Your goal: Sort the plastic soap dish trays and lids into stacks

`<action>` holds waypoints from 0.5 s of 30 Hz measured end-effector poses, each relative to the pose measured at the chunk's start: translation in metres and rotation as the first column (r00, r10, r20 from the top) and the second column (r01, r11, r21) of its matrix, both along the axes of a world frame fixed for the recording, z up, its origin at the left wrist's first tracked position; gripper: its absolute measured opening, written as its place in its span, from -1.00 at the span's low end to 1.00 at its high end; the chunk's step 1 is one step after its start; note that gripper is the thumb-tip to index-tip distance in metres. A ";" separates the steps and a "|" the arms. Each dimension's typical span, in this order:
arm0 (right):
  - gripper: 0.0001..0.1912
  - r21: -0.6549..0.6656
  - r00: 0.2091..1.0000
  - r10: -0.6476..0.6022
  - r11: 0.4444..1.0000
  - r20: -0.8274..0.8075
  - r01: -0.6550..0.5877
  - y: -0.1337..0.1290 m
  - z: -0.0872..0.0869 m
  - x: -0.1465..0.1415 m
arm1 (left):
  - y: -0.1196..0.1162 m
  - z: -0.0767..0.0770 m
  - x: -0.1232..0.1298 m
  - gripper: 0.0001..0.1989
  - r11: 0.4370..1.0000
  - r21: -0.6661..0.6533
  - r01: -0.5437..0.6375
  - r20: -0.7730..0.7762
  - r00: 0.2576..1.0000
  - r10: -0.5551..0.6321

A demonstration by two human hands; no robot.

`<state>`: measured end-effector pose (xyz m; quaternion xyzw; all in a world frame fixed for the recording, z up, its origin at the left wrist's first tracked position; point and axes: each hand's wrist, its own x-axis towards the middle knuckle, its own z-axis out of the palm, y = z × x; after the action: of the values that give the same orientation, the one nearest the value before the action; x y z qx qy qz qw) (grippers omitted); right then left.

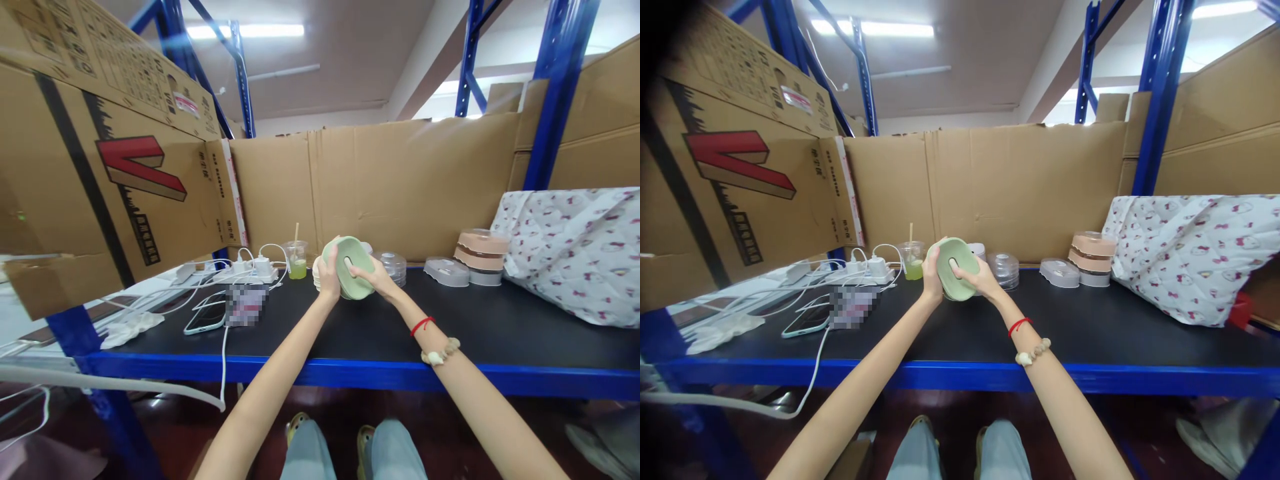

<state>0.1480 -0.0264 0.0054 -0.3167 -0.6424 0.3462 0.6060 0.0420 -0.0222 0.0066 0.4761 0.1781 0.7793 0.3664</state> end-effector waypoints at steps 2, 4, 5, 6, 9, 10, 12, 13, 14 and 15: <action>-0.52 -0.086 0.998 -0.020 0.996 -0.051 0.015 -0.003 0.003 -0.002 | 0.001 0.001 0.000 -0.53 0.992 0.065 -0.105 -0.117 0.987 0.112; -0.56 -0.146 0.983 -0.061 0.989 -0.172 0.036 -0.004 0.007 -0.002 | -0.001 0.004 -0.001 -0.47 0.961 0.122 -0.246 -0.169 0.949 0.265; -0.57 -0.167 0.963 -0.083 0.985 -0.255 0.040 -0.004 0.009 0.000 | -0.004 0.006 -0.001 -0.45 0.932 0.165 -0.323 -0.167 0.922 0.349; -0.58 -0.189 0.931 -0.107 0.981 -0.348 0.043 -0.004 0.011 0.001 | -0.012 0.008 0.000 -0.44 0.898 0.212 -0.386 -0.146 0.896 0.420; -0.62 -0.251 0.793 -0.156 0.968 -0.589 0.005 -0.002 0.018 0.007 | -0.060 0.007 0.004 -0.47 0.858 0.381 -0.344 -0.040 0.921 0.387; -0.65 -0.256 0.752 -0.153 0.966 -0.642 -0.023 -0.003 0.020 0.008 | -0.085 0.003 0.007 -0.47 0.898 0.378 -0.223 -0.020 0.968 0.249; -0.72 -0.249 0.693 -0.124 0.965 -0.710 -0.082 -0.005 0.022 0.012 | -0.140 -0.008 0.014 -0.39 0.947 0.276 0.162 -0.078 0.986 -0.146; -0.76 -0.246 0.672 -0.113 0.964 -0.732 -0.105 -0.006 0.023 0.013 | -0.168 -0.013 0.017 -0.33 0.927 0.201 0.317 -0.078 0.948 -0.307; -0.79 -0.249 0.655 -0.112 0.961 -0.748 -0.121 -0.008 0.024 0.014 | -0.193 -0.016 0.019 -0.25 0.882 0.140 0.450 -0.085 0.893 -0.442; -0.81 -0.258 0.642 -0.116 0.957 -0.758 -0.132 -0.009 0.024 0.015 | -0.215 -0.018 0.022 -0.21 0.833 0.040 0.552 -0.083 0.833 -0.548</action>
<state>0.1633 -0.0351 0.0296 -0.2227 -0.2688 0.5405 0.7655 0.0637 -0.2372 -0.0116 0.5446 0.0219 0.6296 0.5537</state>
